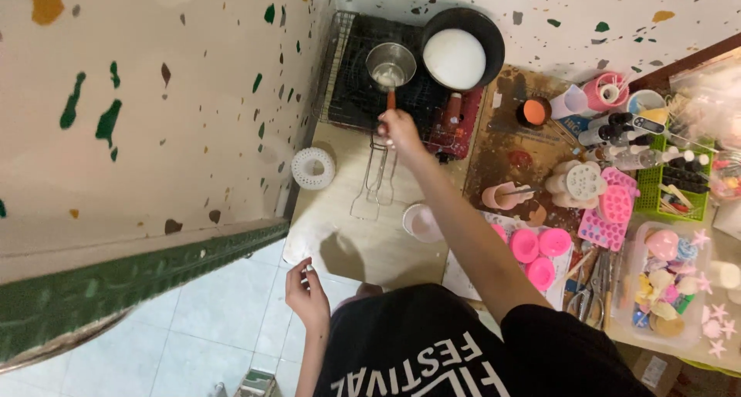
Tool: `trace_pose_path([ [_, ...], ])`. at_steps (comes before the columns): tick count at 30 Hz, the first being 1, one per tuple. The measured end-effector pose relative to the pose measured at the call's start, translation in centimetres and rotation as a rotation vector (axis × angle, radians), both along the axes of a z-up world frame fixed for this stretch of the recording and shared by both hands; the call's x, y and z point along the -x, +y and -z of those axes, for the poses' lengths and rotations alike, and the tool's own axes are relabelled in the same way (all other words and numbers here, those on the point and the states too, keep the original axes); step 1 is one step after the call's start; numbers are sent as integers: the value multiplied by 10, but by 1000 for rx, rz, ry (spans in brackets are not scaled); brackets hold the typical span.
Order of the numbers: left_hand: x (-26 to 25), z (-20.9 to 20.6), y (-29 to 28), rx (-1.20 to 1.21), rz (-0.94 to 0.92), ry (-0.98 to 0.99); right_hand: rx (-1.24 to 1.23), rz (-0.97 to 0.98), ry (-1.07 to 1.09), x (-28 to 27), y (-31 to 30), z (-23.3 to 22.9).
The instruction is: Preparing and assembling components for decorative handmade candles.
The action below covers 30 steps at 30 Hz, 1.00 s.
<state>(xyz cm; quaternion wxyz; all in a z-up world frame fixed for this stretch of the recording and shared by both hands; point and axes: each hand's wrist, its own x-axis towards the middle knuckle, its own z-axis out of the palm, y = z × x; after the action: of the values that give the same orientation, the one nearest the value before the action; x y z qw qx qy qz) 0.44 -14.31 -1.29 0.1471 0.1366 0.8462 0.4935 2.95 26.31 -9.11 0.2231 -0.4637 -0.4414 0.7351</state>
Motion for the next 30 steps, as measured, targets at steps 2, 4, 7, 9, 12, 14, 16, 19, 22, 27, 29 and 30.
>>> trace_pose_path([
  [2,-3,6,-1,-14,-3,-14,45,-49,49,-22,4,-20],
  [4,-1,5,6,-34,-2,-20,84,-97,104,-41,9,-62],
  [7,-3,-1,16,-81,35,-26,249,-241,126,-80,10,-145],
  [9,-5,1,23,-108,69,-25,287,-329,270,-110,15,-194],
  [12,-10,-9,37,-119,116,-19,298,-376,397,-143,6,-306],
  [14,-15,-8,41,-141,143,-23,269,-396,433,-170,8,-347],
  [16,-19,-9,48,-166,171,-24,237,-416,470,-198,11,-381],
  [19,-26,-14,53,-182,200,13,248,-301,489,-240,14,-410],
  [22,-33,-25,56,-195,236,10,274,-394,592,-281,6,-425],
  [27,-41,-38,56,-188,358,127,-10,-220,384,-328,-38,-424],
  [29,-40,-30,55,-179,374,140,-98,-102,284,-348,-57,-418],
  [30,-41,-25,55,-171,367,158,-182,-9,184,-358,-68,-414],
])
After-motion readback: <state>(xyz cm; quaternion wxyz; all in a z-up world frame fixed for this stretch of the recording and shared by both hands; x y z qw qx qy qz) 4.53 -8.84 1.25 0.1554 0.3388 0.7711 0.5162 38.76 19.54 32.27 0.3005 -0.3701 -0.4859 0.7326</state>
